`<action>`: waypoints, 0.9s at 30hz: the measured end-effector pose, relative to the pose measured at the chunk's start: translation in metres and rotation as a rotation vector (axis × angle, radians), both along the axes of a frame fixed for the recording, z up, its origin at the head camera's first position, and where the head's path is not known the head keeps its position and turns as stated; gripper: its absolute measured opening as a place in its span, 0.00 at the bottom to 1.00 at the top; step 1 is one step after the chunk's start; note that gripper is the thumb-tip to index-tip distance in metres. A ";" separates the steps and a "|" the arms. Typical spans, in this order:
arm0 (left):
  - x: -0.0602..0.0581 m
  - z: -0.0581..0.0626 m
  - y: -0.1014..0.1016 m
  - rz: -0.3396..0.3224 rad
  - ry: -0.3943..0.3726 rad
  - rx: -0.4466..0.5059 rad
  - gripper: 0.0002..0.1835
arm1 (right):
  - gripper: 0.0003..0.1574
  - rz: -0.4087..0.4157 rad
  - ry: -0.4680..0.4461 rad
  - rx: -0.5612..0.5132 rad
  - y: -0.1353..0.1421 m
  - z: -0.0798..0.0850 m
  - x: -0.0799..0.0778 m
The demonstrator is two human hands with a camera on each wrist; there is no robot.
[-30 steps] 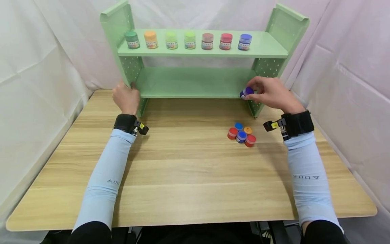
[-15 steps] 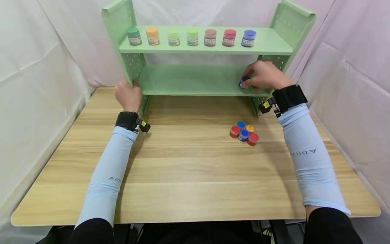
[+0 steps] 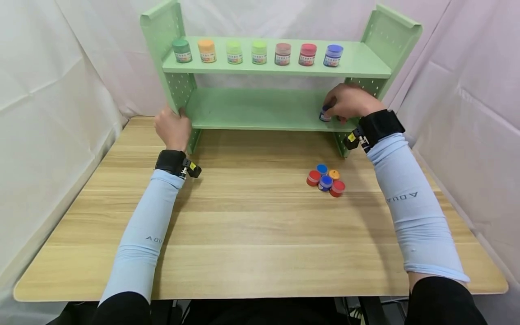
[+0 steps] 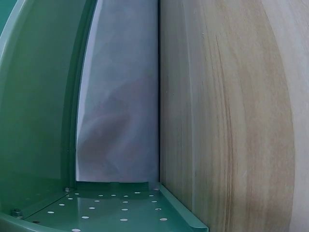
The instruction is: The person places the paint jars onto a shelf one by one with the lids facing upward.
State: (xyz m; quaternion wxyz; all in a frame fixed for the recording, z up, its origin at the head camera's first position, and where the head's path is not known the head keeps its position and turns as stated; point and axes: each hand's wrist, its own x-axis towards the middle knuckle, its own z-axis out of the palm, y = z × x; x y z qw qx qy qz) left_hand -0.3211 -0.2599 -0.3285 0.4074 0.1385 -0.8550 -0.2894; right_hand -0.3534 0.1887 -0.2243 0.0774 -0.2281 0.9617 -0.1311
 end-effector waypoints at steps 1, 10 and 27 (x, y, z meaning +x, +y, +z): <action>0.000 0.000 0.000 -0.001 0.001 0.001 0.15 | 0.18 -0.001 0.005 -0.002 0.000 0.000 0.000; -0.001 -0.004 0.000 -0.008 0.012 -0.010 0.14 | 0.20 -0.025 -0.004 -0.007 0.002 -0.005 -0.003; 0.000 -0.001 0.001 -0.001 0.017 -0.002 0.14 | 0.31 0.005 0.192 -0.025 -0.003 -0.004 0.013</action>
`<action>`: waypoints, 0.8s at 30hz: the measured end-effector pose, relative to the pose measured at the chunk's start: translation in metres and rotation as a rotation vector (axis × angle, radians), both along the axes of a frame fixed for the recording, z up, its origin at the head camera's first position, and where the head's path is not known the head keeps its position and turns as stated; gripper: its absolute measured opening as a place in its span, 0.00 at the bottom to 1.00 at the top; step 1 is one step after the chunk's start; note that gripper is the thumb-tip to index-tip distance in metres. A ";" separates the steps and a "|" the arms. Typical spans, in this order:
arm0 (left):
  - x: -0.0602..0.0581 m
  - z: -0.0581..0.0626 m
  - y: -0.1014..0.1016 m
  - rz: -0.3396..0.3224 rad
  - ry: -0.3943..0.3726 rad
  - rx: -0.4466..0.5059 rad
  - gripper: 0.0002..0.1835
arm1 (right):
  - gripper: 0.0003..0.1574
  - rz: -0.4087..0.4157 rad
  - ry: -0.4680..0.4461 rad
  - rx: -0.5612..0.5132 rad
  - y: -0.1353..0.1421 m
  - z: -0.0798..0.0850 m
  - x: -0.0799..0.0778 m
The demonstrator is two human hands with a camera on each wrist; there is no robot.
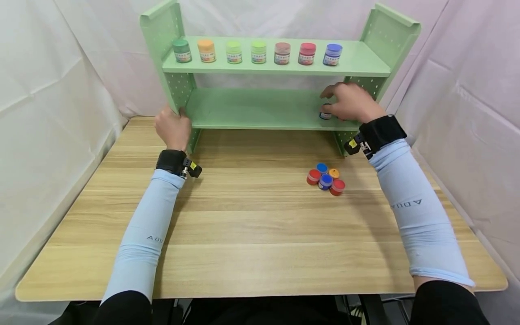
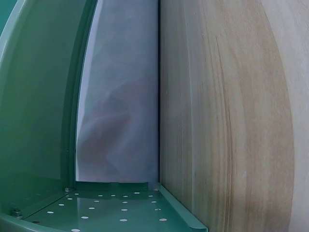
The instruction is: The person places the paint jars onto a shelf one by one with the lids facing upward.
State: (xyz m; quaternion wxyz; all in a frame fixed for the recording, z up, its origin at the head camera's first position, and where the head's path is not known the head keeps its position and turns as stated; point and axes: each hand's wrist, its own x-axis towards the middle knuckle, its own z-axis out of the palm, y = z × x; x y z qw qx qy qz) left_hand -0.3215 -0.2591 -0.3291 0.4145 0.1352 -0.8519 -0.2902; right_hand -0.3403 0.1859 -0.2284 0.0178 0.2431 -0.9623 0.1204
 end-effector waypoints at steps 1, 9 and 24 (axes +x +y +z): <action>0.000 0.000 0.000 0.001 0.001 -0.001 0.14 | 0.30 0.013 0.028 -0.017 0.000 -0.001 0.003; 0.000 -0.001 -0.001 0.002 0.015 -0.008 0.14 | 0.16 0.115 0.188 -0.196 0.011 -0.023 0.032; 0.001 0.001 0.001 -0.004 0.010 0.005 0.15 | 0.24 0.104 -0.521 -0.012 0.042 -0.074 0.052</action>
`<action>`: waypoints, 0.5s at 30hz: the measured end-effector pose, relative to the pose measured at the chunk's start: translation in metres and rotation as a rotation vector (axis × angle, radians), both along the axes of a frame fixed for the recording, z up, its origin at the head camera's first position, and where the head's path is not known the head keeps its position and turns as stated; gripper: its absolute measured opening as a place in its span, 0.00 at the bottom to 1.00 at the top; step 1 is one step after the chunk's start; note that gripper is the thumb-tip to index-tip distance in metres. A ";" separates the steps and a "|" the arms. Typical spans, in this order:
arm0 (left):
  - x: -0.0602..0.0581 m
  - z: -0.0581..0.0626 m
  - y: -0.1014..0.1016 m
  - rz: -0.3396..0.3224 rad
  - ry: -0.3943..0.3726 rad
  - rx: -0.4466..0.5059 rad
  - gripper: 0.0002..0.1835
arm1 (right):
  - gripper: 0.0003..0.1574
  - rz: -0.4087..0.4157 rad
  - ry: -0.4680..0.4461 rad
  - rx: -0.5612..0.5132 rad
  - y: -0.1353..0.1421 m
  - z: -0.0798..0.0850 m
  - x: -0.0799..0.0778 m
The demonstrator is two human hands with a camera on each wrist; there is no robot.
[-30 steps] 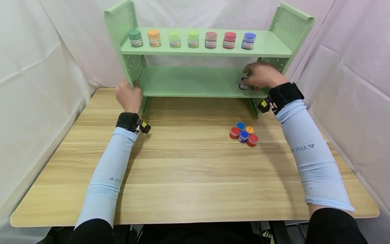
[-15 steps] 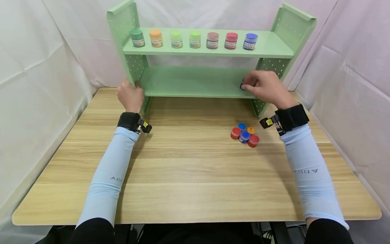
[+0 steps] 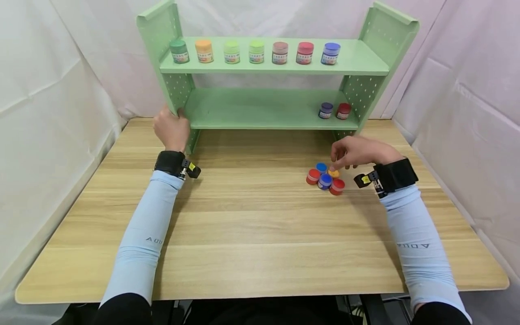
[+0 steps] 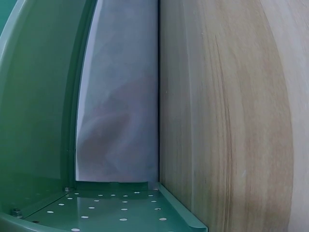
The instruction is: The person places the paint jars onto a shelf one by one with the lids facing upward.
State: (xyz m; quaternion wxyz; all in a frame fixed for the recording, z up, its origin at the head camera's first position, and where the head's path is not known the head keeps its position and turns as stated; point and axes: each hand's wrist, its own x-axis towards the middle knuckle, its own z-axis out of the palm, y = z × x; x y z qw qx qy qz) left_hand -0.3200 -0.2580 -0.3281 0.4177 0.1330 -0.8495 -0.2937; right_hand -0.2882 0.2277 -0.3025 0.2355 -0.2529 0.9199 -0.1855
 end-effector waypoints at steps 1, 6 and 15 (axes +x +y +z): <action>0.000 0.000 0.000 0.002 0.000 -0.004 0.15 | 0.28 -0.009 -0.034 0.015 0.001 -0.001 0.000; 0.000 0.000 0.000 0.000 0.001 0.000 0.17 | 0.46 -0.053 -0.121 0.064 0.001 -0.006 0.000; -0.003 -0.002 -0.001 0.015 -0.012 -0.009 0.16 | 0.51 -0.063 -0.185 0.117 -0.001 -0.013 0.002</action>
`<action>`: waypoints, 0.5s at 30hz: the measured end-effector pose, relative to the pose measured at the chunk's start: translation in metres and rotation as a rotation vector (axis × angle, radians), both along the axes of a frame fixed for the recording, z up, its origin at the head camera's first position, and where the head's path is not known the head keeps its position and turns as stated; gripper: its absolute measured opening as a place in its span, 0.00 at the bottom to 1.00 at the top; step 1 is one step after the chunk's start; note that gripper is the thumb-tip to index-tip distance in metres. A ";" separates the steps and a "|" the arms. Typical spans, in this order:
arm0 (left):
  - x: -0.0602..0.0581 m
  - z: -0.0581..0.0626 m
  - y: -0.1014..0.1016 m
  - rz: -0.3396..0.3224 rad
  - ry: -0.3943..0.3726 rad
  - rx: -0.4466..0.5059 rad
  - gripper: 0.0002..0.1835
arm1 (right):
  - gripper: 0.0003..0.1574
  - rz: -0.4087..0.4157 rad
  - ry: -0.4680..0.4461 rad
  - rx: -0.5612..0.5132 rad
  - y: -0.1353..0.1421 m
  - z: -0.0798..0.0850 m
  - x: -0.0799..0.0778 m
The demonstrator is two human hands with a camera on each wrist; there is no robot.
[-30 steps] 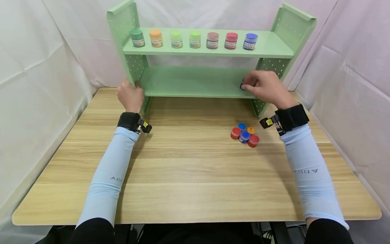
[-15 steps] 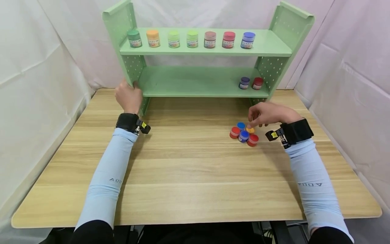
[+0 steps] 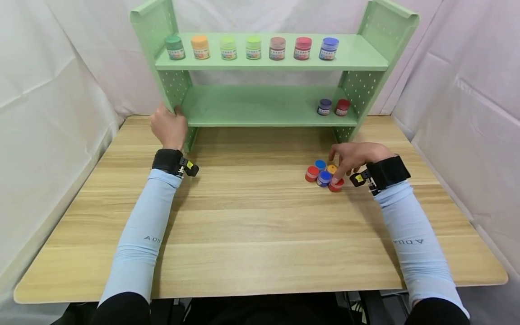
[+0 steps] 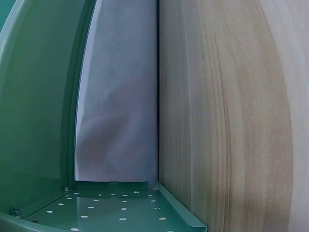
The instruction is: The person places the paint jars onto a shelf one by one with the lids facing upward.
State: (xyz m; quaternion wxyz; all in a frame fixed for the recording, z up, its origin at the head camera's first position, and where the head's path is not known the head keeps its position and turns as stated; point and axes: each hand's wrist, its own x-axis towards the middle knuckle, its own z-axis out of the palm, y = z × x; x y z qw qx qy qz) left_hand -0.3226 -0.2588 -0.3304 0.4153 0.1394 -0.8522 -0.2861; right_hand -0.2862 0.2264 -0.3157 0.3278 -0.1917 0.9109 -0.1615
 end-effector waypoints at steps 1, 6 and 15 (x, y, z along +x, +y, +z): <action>0.000 0.000 0.000 -0.001 0.003 0.003 0.16 | 0.52 -0.002 -0.006 0.004 -0.001 -0.001 0.000; 0.001 0.000 0.001 -0.001 0.003 0.007 0.16 | 0.52 -0.007 -0.015 0.036 -0.006 -0.003 0.001; 0.000 -0.001 0.001 0.002 0.023 -0.016 0.15 | 0.51 -0.023 -0.040 0.045 -0.004 -0.002 0.001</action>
